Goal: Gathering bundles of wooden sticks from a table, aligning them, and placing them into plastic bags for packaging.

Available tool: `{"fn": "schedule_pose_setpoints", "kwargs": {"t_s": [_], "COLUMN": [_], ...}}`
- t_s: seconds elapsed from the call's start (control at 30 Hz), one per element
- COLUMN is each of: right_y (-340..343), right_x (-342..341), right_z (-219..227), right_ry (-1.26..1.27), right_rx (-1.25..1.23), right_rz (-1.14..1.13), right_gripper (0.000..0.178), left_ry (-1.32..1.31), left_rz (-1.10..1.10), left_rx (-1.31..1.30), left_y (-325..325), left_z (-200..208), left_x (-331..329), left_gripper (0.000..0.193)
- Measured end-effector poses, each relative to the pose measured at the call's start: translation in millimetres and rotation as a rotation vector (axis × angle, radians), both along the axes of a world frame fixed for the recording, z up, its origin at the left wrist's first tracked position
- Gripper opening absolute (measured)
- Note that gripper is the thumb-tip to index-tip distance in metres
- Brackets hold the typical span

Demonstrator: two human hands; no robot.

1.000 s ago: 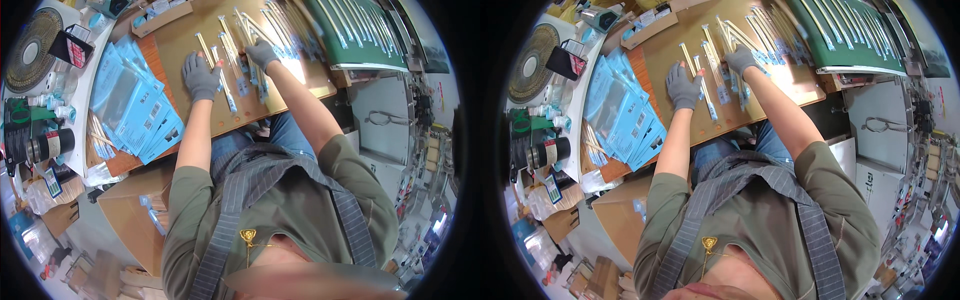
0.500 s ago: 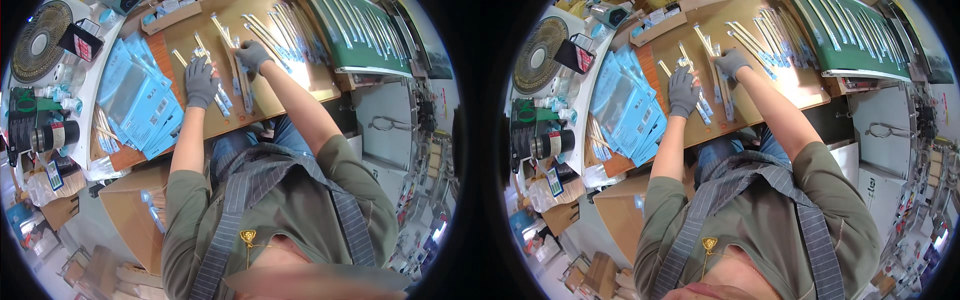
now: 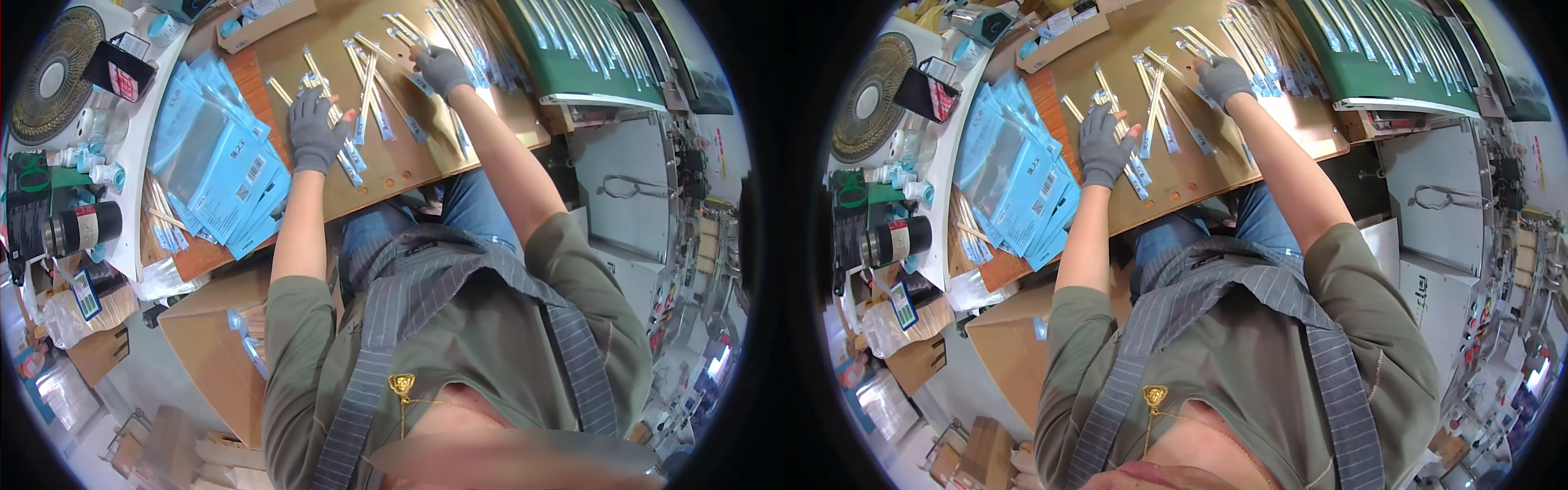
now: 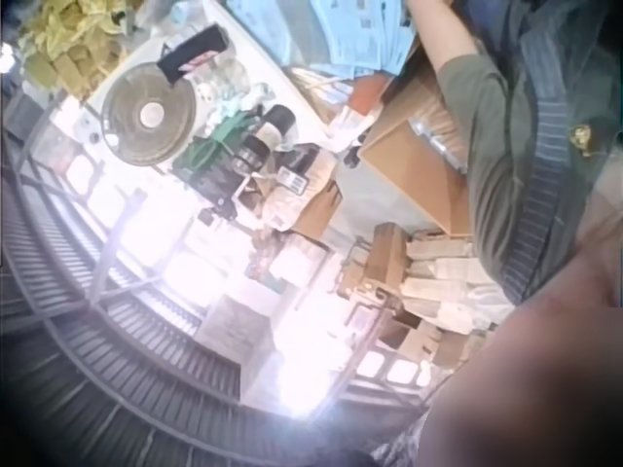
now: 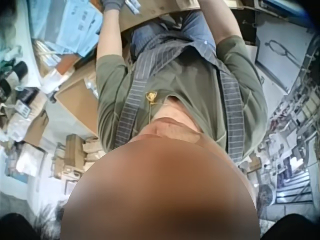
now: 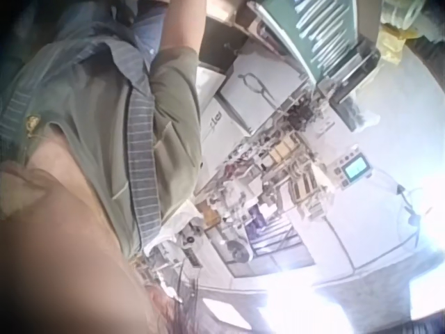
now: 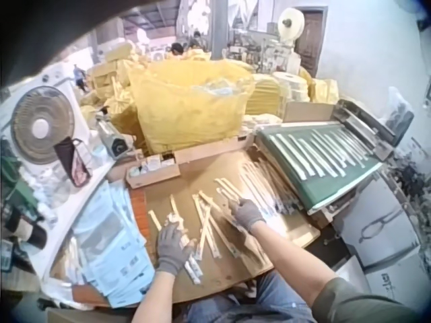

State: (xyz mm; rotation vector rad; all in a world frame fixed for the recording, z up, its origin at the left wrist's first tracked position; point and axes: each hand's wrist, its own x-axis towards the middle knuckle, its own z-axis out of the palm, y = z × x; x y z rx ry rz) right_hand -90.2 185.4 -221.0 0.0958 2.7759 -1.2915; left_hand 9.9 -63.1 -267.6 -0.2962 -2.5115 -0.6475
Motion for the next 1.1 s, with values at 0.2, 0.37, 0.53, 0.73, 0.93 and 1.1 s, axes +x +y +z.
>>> {"fn": "schedule_pose_setpoints", "kwargs": {"t_s": [0.2,0.37,0.53,0.73,0.93,1.1], "right_y": [-12,-7,-9,-21,-28,-14], "right_x": [-5,-17,34,9,-31,-29], "right_z": [58,48,11,64,32,-18], "right_ry": [-0.382,-0.248,-0.332,-0.242,-0.174,-0.017], "right_rx": [-0.35,-0.555,-0.632,-0.249,-0.289,0.161], "right_rz": [0.078,0.194,0.09,0.118,0.051,0.02], "right_gripper": [0.035,0.031,0.025,0.047,0.041,0.031], "left_ry": [-0.002,-0.004,-0.02,-0.01,-0.002,-0.032], "left_rz": [0.017,-0.011,-0.021,-0.016,-0.004,-0.034], "left_rx": [0.007,-0.007,-0.019,-0.006,-0.021,-0.009], "left_y": [-6,-3,-4,-6,-4,2], "left_z": [-3,-1,0,-1,3,6], "left_x": [4,1,2,4,3,-2], "left_gripper": [0.034,0.034,0.035,0.035,0.033,0.034]}}
